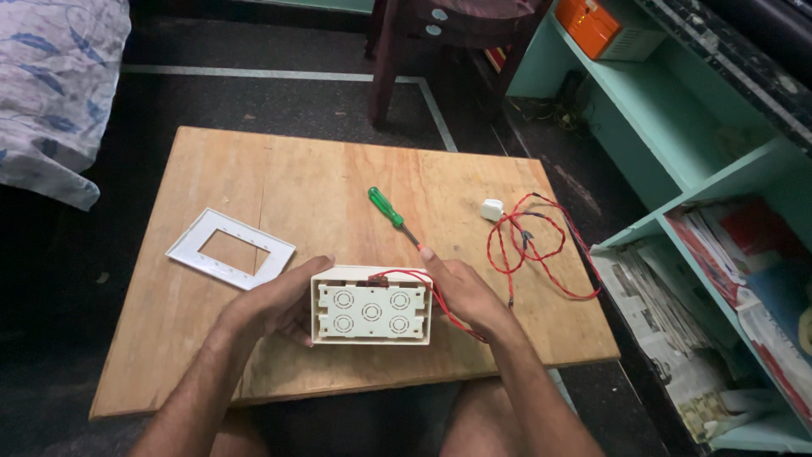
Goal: The person uses a screwdriver to tighten screws on a white electrical socket box, then disassembles it to reveal internal wiring. They manipulate the wires and components, then reassemble the box and continue tightening connections.
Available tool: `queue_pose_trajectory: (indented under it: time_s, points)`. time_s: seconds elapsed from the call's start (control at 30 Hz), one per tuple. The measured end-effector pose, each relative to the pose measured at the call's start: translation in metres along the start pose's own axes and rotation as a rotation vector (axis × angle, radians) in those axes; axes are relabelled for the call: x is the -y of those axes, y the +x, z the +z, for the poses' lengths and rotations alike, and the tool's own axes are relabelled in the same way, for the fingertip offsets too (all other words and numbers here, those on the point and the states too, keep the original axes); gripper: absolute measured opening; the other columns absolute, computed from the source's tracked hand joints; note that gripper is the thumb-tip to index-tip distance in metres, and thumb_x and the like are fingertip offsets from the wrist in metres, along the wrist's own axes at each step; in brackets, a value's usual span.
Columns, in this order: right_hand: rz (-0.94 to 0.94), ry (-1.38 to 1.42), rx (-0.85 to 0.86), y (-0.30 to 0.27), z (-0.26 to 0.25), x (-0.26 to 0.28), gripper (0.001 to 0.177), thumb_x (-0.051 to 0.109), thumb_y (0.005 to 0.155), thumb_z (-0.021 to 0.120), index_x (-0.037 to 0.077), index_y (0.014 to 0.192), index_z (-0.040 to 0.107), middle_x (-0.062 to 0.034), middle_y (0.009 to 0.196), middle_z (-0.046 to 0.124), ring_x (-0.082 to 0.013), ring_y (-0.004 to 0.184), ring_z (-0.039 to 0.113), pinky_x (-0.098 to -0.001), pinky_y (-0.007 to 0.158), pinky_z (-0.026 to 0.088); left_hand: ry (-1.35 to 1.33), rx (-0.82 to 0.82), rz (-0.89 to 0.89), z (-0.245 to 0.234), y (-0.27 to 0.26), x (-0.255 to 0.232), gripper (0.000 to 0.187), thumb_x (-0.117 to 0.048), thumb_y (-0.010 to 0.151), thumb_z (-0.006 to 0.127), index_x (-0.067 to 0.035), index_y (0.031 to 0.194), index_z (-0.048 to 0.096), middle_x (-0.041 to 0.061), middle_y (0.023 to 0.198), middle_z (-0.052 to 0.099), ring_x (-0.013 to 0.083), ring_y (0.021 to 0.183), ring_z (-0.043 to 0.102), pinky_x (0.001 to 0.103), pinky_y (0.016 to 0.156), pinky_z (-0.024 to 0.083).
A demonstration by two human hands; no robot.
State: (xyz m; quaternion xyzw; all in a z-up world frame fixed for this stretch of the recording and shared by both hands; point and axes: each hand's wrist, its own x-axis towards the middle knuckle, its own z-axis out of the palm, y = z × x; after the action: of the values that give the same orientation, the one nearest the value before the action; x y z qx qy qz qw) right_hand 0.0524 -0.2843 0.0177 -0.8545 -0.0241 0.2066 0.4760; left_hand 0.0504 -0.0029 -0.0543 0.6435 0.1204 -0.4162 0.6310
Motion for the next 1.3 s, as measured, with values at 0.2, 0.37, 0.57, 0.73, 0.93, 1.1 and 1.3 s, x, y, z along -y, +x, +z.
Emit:
queue_pose_trajectory:
  time_s: [0.2,0.37,0.57,0.73,0.93,1.1,1.3]
  points:
    - [0.018,0.094,0.044,0.004,0.001,-0.007,0.073,0.060,0.101,0.040,-0.003,0.092,0.075,-0.0054,0.080,0.072,-0.0122,0.073,0.061,-0.0332,0.070,0.054,-0.004,-0.078,0.036,-0.002,0.000,0.003,0.082,-0.069,0.095,0.034,0.000,0.115,0.073,0.022,0.087,0.073,0.0277,0.067,0.067,0.042,0.060,0.057]
    - [-0.085,0.177,0.057,0.014,0.002,-0.027,0.062,0.053,0.108,0.049,-0.006,0.093,0.066,-0.0013,0.080,0.061,-0.0117,0.074,0.054,-0.0320,0.068,0.048,-0.094,-0.119,0.176,0.000,-0.008,0.000,0.069,-0.061,0.094,0.042,-0.003,0.118,0.071,0.016,0.101,0.075,0.0261,0.088,0.068,0.042,0.077,0.055]
    - [-0.363,0.129,0.026,0.022,-0.003,-0.032,0.035,0.031,0.104,0.062,-0.002,0.103,0.073,0.0033,0.087,0.066,-0.0050,0.081,0.057,-0.0256,0.073,0.049,0.156,-0.220,0.632,-0.004,-0.015,-0.008,0.058,-0.047,0.103,0.044,0.002,0.117,0.070,0.010,0.106,0.073,0.0160,0.101,0.064,0.031,0.093,0.052]
    - [-0.356,0.130,-0.019,0.014,-0.001,-0.022,0.030,0.020,0.099,0.066,0.000,0.119,0.074,-0.0024,0.100,0.073,-0.0107,0.089,0.062,-0.0271,0.079,0.049,0.123,-0.373,0.776,0.001,-0.010,-0.001,0.042,-0.037,0.098,0.056,-0.005,0.122,0.069,0.002,0.104,0.070,0.0130,0.100,0.062,0.029,0.088,0.050]
    - [-0.457,0.272,0.004,0.009,0.013,-0.034,0.049,0.003,0.088,0.073,0.000,0.135,0.060,-0.0096,0.130,0.068,-0.0185,0.126,0.063,-0.0325,0.106,0.051,0.245,-0.478,0.969,0.006,-0.016,0.016,0.049,-0.024,0.087,0.076,-0.003,0.130,0.064,0.010,0.128,0.063,0.0202,0.116,0.063,0.033,0.100,0.052]
    - [-0.463,0.343,0.055,0.001,0.020,-0.053,0.070,-0.005,0.085,0.073,0.000,0.149,0.045,-0.0164,0.144,0.061,-0.0237,0.140,0.055,-0.0377,0.117,0.045,0.389,-0.455,0.921,0.013,-0.035,0.031,0.089,-0.023,0.069,0.090,-0.007,0.145,0.048,0.013,0.138,0.058,0.0254,0.127,0.059,0.039,0.107,0.049]
    - [-0.509,0.107,0.054,-0.004,0.020,-0.054,0.120,0.005,0.068,0.088,0.005,0.161,0.012,-0.0201,0.162,0.034,-0.0284,0.150,0.035,-0.0404,0.121,0.031,0.884,-0.607,0.938,0.028,-0.061,0.010,0.117,-0.042,0.059,0.097,-0.006,0.153,0.039,0.028,0.150,0.041,0.0464,0.138,0.039,0.051,0.106,0.037]
